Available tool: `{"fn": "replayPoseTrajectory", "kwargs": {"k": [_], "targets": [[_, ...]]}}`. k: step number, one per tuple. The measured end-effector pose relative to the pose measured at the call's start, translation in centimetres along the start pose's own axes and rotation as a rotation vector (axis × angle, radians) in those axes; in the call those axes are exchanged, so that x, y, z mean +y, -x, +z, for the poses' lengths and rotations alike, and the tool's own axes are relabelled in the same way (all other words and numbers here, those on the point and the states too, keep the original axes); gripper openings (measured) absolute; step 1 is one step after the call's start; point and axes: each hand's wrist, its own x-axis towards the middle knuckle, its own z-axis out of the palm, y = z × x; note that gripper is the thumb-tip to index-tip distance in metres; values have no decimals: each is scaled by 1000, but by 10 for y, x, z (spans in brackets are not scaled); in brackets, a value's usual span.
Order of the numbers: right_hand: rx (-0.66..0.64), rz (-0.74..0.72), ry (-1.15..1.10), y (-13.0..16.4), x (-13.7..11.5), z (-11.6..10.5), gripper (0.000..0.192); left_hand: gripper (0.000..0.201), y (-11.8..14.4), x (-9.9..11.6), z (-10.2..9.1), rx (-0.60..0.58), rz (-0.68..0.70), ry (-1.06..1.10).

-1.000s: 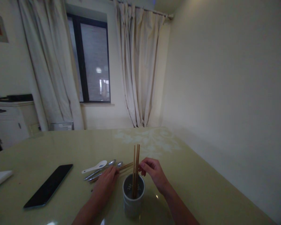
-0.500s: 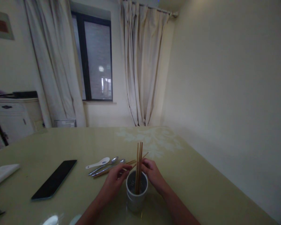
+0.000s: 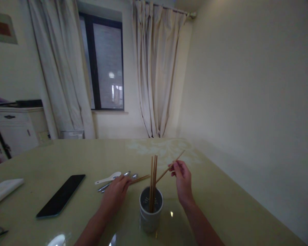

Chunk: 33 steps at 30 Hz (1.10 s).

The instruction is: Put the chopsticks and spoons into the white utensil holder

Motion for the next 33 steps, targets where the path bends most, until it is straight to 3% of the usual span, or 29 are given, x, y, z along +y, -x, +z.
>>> {"fn": "replayPoseTrajectory", "kwargs": {"k": [4, 7, 13, 21, 25, 28, 33], "targets": [[260, -132, -57, -21, -19, -27, 44, 30, 2, -8, -9, -103, -75, -278], [300, -110, -172, -24, -27, -33, 44, 27, 3, -3, -10, -157, -96, -295], [35, 15, -225, -4, -34, -12, 40, 21, 4, -3, -6, -165, -77, -238], [-357, 119, -8, 20, -27, 9, 38, 20, 6, 0, -2, -87, -23, -172], [-442, 141, 65, 25, -24, 13, 40, 22, 5, 2, 4, 17, 0, -99], [-481, 156, 77, 26, -22, 13, 43, 26, 5, 4, 9, 23, -44, 53], [-410, 242, 83, 28, -1, 16, 58, 33, 8, 21, 17, 47, -8, 334]]}}
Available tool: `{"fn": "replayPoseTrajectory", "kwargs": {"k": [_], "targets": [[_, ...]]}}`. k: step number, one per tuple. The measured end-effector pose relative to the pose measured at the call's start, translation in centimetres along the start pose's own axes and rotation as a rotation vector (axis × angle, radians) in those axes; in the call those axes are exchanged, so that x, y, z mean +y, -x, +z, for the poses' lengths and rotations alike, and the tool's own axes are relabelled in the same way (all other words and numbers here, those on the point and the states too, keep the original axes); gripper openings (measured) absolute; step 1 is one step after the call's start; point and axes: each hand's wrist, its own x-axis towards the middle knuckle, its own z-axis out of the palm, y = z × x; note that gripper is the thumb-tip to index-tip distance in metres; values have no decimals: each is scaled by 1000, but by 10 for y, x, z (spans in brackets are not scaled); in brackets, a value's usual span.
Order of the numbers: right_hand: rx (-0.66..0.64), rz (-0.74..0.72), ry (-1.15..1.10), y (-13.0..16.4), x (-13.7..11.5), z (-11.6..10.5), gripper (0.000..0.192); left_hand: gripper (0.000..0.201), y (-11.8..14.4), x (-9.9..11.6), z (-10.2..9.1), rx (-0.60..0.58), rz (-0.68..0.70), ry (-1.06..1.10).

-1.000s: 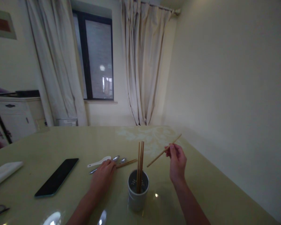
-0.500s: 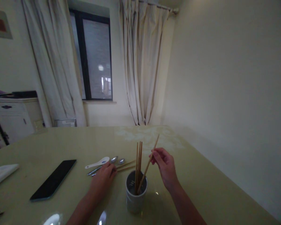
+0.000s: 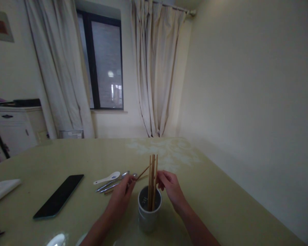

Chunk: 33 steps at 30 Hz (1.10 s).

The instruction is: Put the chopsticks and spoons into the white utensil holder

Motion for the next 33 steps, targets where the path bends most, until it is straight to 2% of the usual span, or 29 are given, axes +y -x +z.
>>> {"fn": "replayPoseTrajectory", "kwargs": {"k": [5, 9, 12, 16, 19, 21, 25, 29, 33], "targets": [[-86, 89, -30, -1, 21, 9, 52, 34, 7, 13, 11, -149, 37, 187], [-55, 73, -80, -1, 21, 11, 51, 35, 7, 15, 9, -174, 47, 189], [84, 1, -81, -5, 14, 3, 50, 38, 3, 12, 2, -131, 45, 89], [374, -141, -82, -13, 0, -22, 47, 35, -4, 0, -13, 16, 35, -245], [523, -222, -154, -18, -12, -44, 47, 31, -6, -8, -23, -24, 5, -531], [559, -250, -230, -19, -18, -54, 48, 30, -6, -10, -27, -84, -32, -642], [517, -252, -330, -18, -25, -56, 47, 26, -5, -7, -27, -156, -70, -681], [390, -216, -355, -11, -29, -41, 45, 21, -4, -3, -25, -155, -106, -619], [247, -219, -268, -2, -29, -22, 43, 17, -2, -2, -26, -163, -119, -584]]}}
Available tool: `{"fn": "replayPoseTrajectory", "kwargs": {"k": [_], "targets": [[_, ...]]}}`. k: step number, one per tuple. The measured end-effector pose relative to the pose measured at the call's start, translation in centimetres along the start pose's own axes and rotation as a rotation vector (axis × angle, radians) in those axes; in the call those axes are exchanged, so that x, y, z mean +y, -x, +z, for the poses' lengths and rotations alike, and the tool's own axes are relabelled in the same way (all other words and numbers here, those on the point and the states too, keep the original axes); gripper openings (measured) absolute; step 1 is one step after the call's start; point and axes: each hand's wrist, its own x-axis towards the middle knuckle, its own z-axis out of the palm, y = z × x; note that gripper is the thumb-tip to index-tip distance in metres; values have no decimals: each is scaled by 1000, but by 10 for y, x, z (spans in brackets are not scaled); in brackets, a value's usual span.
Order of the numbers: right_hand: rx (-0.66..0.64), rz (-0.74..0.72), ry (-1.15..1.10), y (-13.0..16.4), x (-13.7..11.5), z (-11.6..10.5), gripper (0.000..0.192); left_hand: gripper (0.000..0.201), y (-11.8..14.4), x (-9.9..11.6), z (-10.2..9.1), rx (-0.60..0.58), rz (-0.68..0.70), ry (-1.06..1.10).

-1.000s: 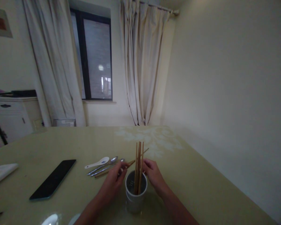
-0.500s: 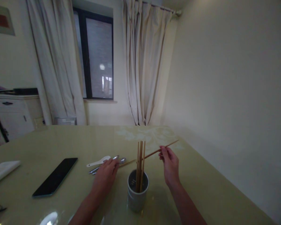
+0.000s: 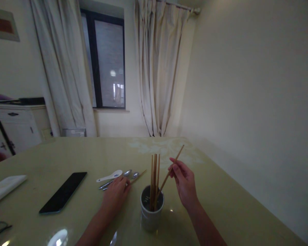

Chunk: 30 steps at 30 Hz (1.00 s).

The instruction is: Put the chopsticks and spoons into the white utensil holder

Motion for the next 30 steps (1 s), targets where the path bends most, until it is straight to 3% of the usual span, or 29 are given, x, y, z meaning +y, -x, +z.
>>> {"fn": "replayPoseTrajectory", "kwargs": {"k": [5, 11, 19, 24, 30], "targets": [[-156, 19, 107, 11, 2, 12, 40, 16, 1, -2, 0, 20, 22, -33], [-211, 87, 149, 18, 7, 19, 46, 21, -2, -3, 8, 14, 38, -25], [-156, 135, 129, 22, 22, 25, 43, 34, -6, 0, 23, 174, 65, 350], [-153, 238, 130, 20, 44, 22, 55, 38, 2, 18, 22, 163, 109, 565], [-306, 347, 81, 22, 60, 21, 47, 37, 6, 31, 29, 68, 188, 726]]}}
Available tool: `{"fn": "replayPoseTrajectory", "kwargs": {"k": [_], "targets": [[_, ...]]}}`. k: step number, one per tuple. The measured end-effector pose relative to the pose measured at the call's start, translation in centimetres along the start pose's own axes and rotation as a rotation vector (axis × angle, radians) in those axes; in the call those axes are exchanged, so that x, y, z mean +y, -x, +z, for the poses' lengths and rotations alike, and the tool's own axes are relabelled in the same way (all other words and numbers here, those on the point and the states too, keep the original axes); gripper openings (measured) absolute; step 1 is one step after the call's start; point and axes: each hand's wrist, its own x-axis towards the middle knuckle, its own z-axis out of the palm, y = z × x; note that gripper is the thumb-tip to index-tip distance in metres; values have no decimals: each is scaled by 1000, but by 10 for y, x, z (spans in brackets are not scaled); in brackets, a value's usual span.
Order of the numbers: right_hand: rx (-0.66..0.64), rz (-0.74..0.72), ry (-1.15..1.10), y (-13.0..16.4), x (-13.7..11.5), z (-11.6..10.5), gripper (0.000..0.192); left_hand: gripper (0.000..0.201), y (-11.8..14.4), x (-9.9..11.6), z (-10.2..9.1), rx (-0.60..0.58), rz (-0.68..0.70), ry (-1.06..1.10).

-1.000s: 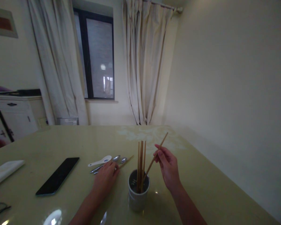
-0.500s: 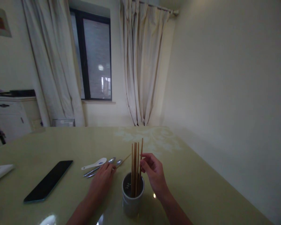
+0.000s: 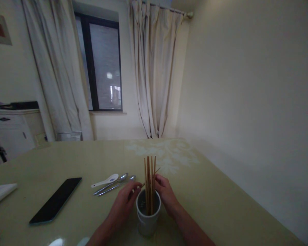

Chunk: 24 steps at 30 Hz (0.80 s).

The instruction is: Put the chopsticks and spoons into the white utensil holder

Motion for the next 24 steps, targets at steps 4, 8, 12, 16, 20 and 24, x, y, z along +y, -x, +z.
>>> {"fn": "replayPoseTrajectory", "kwargs": {"k": [4, 8, 12, 16, 20, 24], "targets": [[133, -97, 30, -5, -13, -8, 48, 38, -3, 0, -2, 79, 67, -77], [446, -333, -18, -8, -47, -39, 45, 47, -1, 9, -6, 190, 75, -100], [604, -464, -190, -4, -75, -63, 46, 55, 8, 24, -4, 83, -37, 186], [448, -402, -140, 2, -76, -50, 43, 59, 14, 31, 4, -4, -88, 409], [210, -337, 115, 9, -63, -25, 38, 61, 17, 34, 9, -9, -117, 420], [102, -270, 239, 11, -51, -16, 39, 62, 18, 37, 9, -16, -114, 409]]}}
